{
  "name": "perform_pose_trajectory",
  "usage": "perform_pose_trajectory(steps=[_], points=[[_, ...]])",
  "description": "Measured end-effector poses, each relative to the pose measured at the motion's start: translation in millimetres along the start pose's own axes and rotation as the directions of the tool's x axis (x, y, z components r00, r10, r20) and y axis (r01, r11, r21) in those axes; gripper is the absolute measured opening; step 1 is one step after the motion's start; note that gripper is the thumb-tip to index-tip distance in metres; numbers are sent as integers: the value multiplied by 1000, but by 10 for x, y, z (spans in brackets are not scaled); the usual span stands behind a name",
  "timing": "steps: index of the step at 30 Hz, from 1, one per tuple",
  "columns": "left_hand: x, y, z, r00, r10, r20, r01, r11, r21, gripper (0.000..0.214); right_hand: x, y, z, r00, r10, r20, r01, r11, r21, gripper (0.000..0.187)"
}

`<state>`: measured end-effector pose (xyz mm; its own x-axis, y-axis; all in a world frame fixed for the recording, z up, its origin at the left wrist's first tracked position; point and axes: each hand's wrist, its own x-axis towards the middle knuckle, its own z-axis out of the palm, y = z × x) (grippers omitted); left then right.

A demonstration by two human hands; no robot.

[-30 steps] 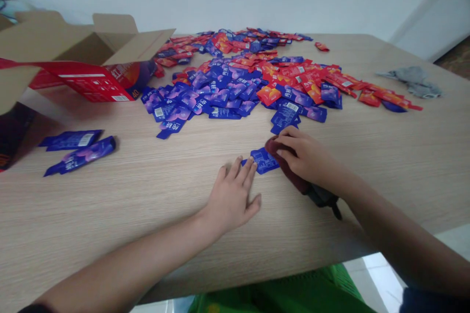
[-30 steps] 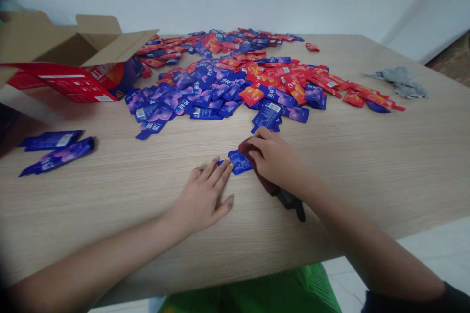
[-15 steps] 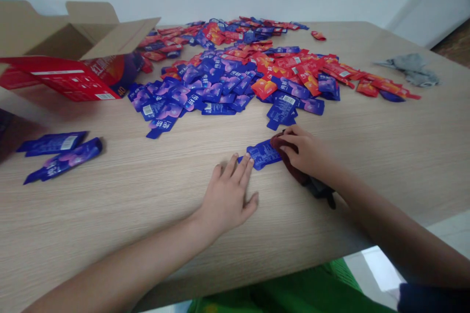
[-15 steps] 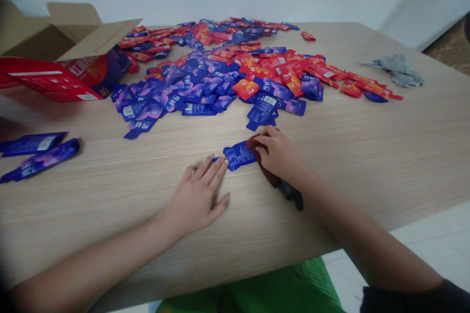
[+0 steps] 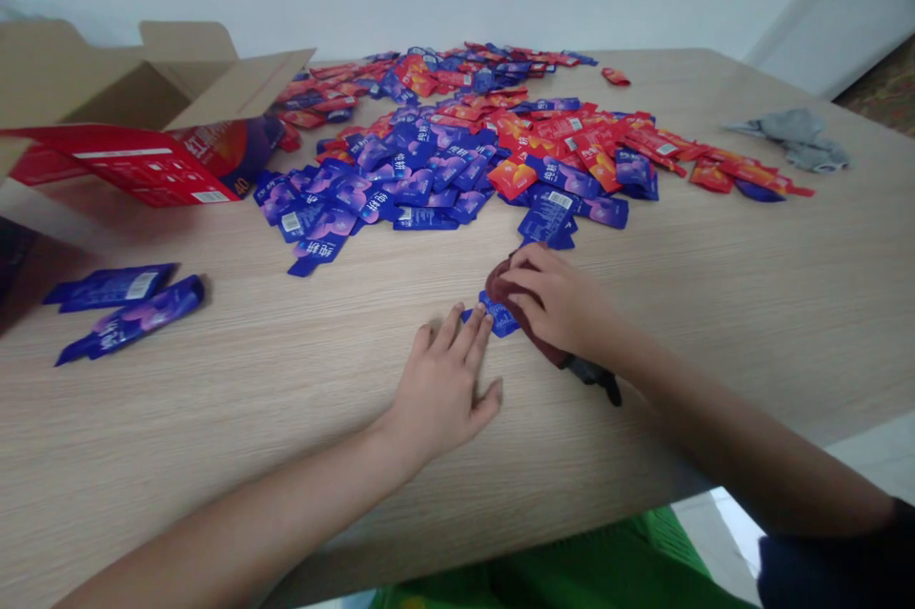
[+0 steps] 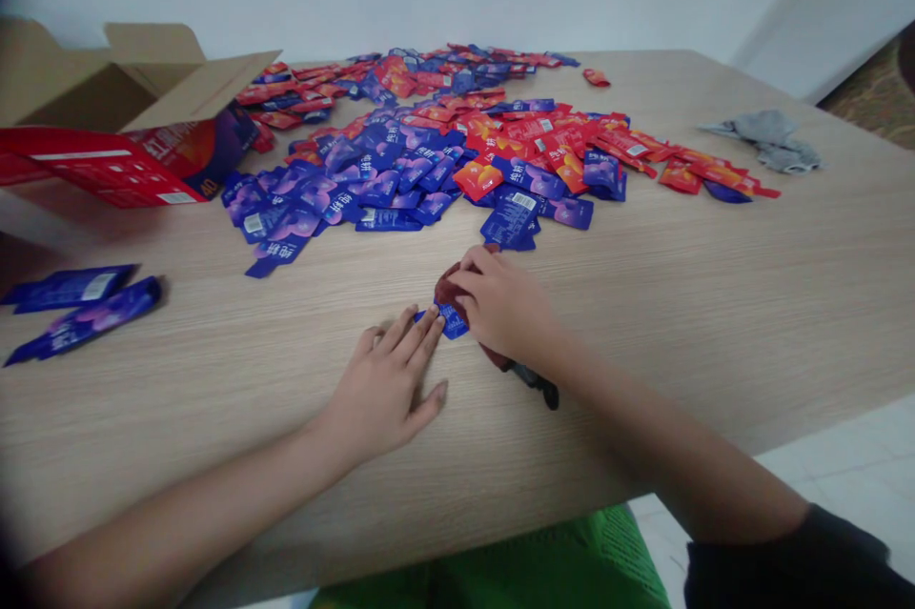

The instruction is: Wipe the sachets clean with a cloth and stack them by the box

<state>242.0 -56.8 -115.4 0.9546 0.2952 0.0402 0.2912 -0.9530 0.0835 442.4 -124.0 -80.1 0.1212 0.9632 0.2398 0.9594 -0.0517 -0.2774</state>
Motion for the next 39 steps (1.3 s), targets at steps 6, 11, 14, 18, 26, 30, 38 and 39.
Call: perform_pose_trajectory(steps=[6,11,14,18,26,30,38,39], points=[[11,-3,-11,1000,-5,24,5,1000,-22,69,-98,81,120,996,89,4,-89,994,-69,20],[7,-3,-1,1000,-10,29,10,1000,-25,71,-185,356,44,981,189,34,-186,980,-75,24],[6,1,10,1000,-11,23,12,1000,-20,71,-193,449,8,973,224,58,-221,974,-50,26],[9,2,14,1000,-11,20,11,1000,-16,70,-108,403,-97,978,199,65,-199,980,-14,23],[-6,-3,2,1000,-8,12,8,1000,-7,68,-5,-159,-9,999,-37,28,36,998,47,19],[-8,-6,7,1000,-3,25,4,1000,-21,70,-101,-71,150,1000,8,20,-8,1000,4,19],[8,-4,17,999,-16,33,18,999,-43,72,-246,354,86,981,191,3,-192,981,23,23],[9,-1,17,999,-19,35,20,999,-42,72,-260,390,83,978,210,1,-210,977,34,23]])
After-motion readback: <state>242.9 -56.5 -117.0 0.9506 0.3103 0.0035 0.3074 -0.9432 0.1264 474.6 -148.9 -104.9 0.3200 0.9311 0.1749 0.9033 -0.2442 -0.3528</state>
